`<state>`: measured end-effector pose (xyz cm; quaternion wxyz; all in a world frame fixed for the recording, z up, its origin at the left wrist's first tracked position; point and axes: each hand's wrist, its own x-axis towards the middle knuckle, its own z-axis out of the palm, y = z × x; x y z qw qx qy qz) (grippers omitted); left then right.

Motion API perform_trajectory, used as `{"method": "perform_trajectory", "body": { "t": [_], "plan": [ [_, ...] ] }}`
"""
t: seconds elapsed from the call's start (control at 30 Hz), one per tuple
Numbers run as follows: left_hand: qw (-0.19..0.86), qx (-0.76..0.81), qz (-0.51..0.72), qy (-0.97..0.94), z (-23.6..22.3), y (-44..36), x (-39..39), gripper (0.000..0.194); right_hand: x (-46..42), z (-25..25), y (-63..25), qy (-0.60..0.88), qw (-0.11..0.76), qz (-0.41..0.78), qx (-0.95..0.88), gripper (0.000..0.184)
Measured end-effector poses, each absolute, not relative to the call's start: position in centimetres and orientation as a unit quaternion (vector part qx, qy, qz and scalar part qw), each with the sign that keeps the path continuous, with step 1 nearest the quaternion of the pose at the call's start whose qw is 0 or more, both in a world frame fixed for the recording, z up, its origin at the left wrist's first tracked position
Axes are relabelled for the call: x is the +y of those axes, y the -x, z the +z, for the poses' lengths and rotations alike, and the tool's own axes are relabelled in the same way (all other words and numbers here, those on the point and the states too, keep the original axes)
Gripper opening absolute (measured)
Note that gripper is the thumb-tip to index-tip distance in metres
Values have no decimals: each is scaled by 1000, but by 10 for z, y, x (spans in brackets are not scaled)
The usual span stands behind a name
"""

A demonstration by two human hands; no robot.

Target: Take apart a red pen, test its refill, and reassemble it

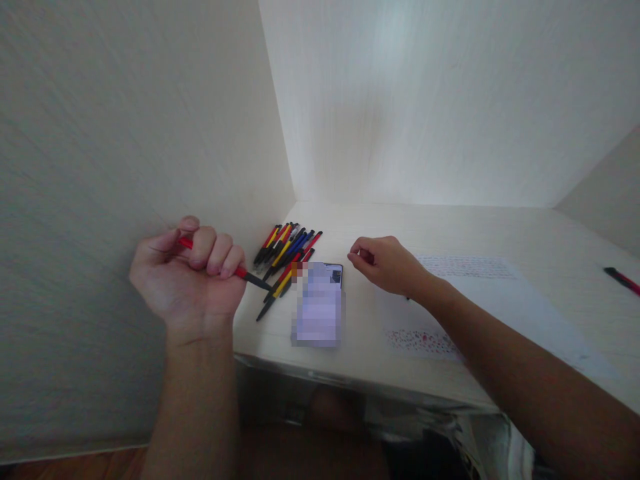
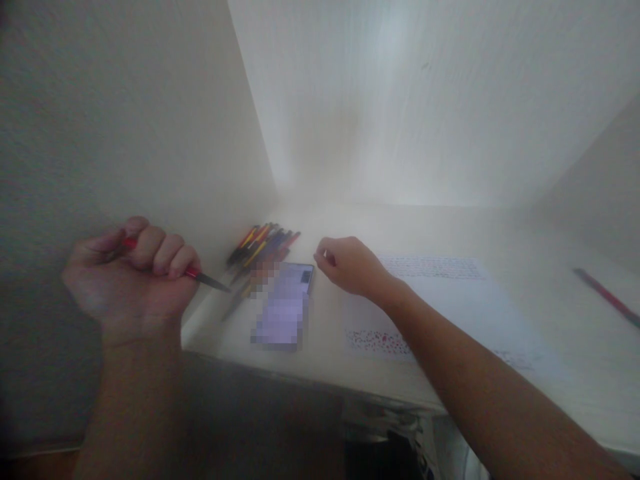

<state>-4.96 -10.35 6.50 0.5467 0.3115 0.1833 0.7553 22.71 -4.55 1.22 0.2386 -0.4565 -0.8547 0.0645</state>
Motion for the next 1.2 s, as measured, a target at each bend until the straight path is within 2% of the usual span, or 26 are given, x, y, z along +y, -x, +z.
{"method": "perform_trajectory", "body": {
  "t": [0.13, 0.27, 0.33, 0.47, 0.6, 0.83, 1.2],
  "plan": [
    [546, 185, 752, -318, 65, 51, -103, 8, -45, 9, -226, 458, 230, 78, -855, 25],
    [543, 197, 751, -320, 66, 50, -104, 7, -44, -3, -220, 442, 260, 139, -847, 26],
    [543, 204, 750, -319, 66, 48, -105, 8, -46, -9, -217, 431, 266, 172, -845, 38],
    [542, 207, 748, -322, 67, 48, -106, 10, -54, -15, -210, 406, 222, 185, -867, 66],
    [545, 198, 753, -311, 67, 48, -105, 16, -61, -12, -207, 394, 198, 178, -880, 81],
    [539, 209, 751, -319, 69, 45, -106, 7, -63, -9, -208, 395, 183, 186, -881, 83],
    [543, 198, 751, -320, 67, 45, -107, 11, -63, -8, -208, 386, 181, 171, -888, 80]
  ]
}}
